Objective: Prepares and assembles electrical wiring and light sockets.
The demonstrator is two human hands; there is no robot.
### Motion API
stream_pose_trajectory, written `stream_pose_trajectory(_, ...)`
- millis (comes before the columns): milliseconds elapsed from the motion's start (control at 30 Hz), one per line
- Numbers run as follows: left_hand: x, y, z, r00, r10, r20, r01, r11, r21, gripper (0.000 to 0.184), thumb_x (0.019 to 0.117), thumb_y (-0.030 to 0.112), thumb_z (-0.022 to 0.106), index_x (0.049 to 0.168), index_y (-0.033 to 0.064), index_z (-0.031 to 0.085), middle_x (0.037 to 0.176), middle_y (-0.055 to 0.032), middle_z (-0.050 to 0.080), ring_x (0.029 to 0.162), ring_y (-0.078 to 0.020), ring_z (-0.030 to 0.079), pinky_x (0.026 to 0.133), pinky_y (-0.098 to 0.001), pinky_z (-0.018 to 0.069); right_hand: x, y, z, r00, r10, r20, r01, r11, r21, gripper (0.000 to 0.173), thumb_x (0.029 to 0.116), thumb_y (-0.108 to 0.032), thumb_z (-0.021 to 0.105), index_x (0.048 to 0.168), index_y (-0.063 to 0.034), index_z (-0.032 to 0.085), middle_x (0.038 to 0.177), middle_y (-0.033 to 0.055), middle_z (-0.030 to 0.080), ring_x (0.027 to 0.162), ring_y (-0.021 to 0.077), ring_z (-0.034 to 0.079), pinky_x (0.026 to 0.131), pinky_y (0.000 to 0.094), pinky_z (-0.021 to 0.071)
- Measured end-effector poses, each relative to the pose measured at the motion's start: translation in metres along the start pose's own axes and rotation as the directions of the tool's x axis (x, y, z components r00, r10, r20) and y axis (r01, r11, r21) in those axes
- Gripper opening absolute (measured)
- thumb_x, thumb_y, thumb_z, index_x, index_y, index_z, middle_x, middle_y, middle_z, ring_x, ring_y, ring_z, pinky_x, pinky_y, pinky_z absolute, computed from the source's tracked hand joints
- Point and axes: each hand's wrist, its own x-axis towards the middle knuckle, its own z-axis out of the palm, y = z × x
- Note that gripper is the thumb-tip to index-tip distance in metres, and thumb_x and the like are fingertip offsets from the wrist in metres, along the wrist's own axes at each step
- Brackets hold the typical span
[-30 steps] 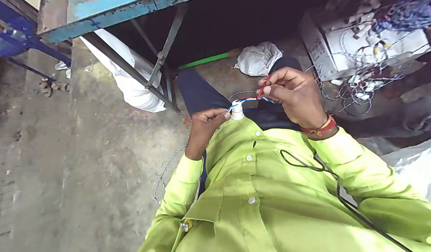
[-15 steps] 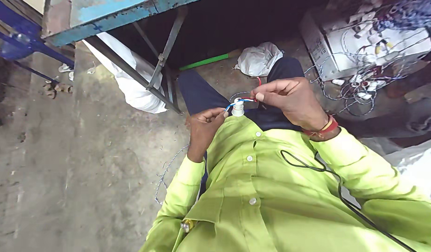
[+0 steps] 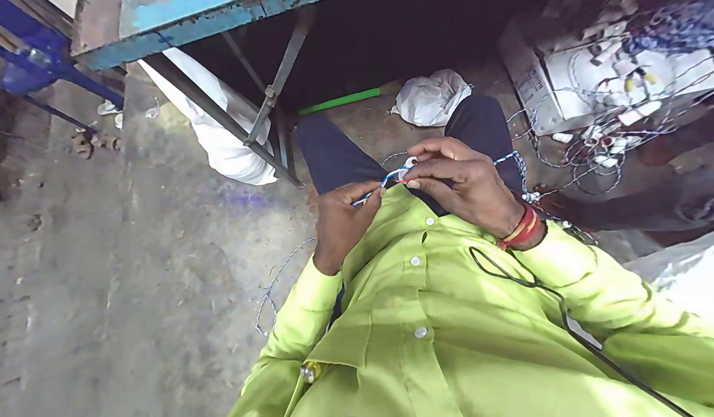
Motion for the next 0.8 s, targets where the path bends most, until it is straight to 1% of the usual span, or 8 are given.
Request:
stream_pose_trajectory(133,0.000,0.000,0.001,0.998,-0.069,0.008,0.069,0.991,-0.117,0.011,0.0968,0.014,0.071,0.105,0.0102,0.079,0.071,-0.0007,0.069,0.046,-0.0064,0.051,0.041,-0.0216,0.0432,-0.003,0.004,0.003,0.999,0.033,0.008,-0.033,0.999,0.037,0.018,0.0983,-0.021,0.068,0.106,-0.0122,0.081,0.120,0.0091,0.068,0.115,0.0171,0.062,0.100,0.0317,0.0516)
stream_pose_trajectory(300,0.002,-0.003,0.003,0.995,-0.093,0.029,0.097,0.970,-0.222,0.011,0.0976,0.013,0.070,0.104,0.0085,0.077,0.069,-0.0006,0.067,0.044,-0.0064,0.047,0.040,-0.0195,0.0395,0.000,-0.002,0.000,0.953,0.246,-0.176,-0.186,0.936,0.300,0.018,0.0999,-0.013,0.066,0.112,-0.0028,0.075,0.099,0.0034,0.072,0.084,0.0052,0.067,0.076,0.0201,0.0574)
stream_pose_trajectory(367,0.001,-0.002,0.005,0.990,-0.133,0.044,0.140,0.949,-0.282,0.010,0.0977,0.012,0.069,0.103,0.0085,0.076,0.069,-0.0016,0.065,0.044,-0.0072,0.045,0.039,-0.0194,0.0360,-0.002,-0.009,-0.009,0.940,0.319,-0.121,-0.257,0.896,0.363,0.027,0.1076,-0.016,0.053,0.125,-0.0014,0.066,0.099,0.0030,0.071,0.084,0.0049,0.068,0.079,0.0204,0.0582)
stream_pose_trajectory(433,0.002,-0.005,0.004,0.986,-0.154,0.064,0.167,0.924,-0.345,0.010,0.0980,0.011,0.068,0.104,0.0073,0.076,0.077,-0.0034,0.069,0.047,-0.0068,0.048,0.041,-0.0190,0.0383,-0.001,0.002,-0.019,0.933,0.360,-0.019,-0.314,0.836,0.450,0.036,0.1120,-0.020,0.038,0.132,-0.0013,0.061,0.105,0.0067,0.074,0.093,0.0125,0.072,0.089,0.0300,0.0599)
stream_pose_trajectory(500,0.003,-0.008,0.005,0.982,-0.174,0.079,0.191,0.889,-0.417,0.011,0.0991,0.011,0.066,0.104,0.0066,0.075,0.082,-0.0041,0.071,0.049,-0.0049,0.049,0.042,-0.0175,0.0390,0.001,0.023,-0.029,0.943,0.322,0.087,-0.321,0.803,0.502,0.038,0.1061,-0.014,0.035,0.125,0.0023,0.063,0.109,0.0099,0.075,0.100,0.0190,0.073,0.094,0.0387,0.0598)
stream_pose_trajectory(600,0.005,-0.007,0.004,0.968,-0.233,0.089,0.246,0.838,-0.487,0.013,0.1001,0.013,0.064,0.104,0.0073,0.075,0.084,-0.0039,0.072,0.050,-0.0031,0.050,0.042,-0.0160,0.0401,-0.001,0.033,-0.038,0.955,0.201,0.216,-0.267,0.900,0.344,0.032,0.0930,-0.006,0.053,0.121,-0.0016,0.068,0.110,0.0038,0.074,0.095,0.0083,0.070,0.084,0.0256,0.0602)
stream_pose_trajectory(700,0.008,-0.010,0.007,0.970,-0.233,0.064,0.234,0.843,-0.484,0.014,0.1001,0.015,0.065,0.107,0.0066,0.074,0.086,-0.0047,0.072,0.055,-0.0061,0.056,0.048,-0.0191,0.0470,-0.002,0.029,-0.033,0.968,0.180,0.172,-0.219,0.946,0.240,0.021,0.0927,-0.007,0.068,0.113,-0.0059,0.074,0.098,0.0000,0.074,0.078,0.0019,0.067,0.071,0.0188,0.0587)
stream_pose_trajectory(800,0.014,-0.013,0.005,0.990,-0.107,0.094,0.121,0.981,-0.152,0.048,0.0947,0.017,0.072,0.141,0.0133,0.058,0.119,-0.0047,0.070,0.094,-0.0133,0.069,0.077,-0.0318,0.0600,0.001,0.022,-0.029,0.980,0.174,0.092,-0.190,0.960,0.205,0.016,0.0963,-0.009,0.068,0.110,-0.0065,0.075,0.094,-0.0004,0.075,0.076,0.0006,0.068,0.070,0.0181,0.0585)
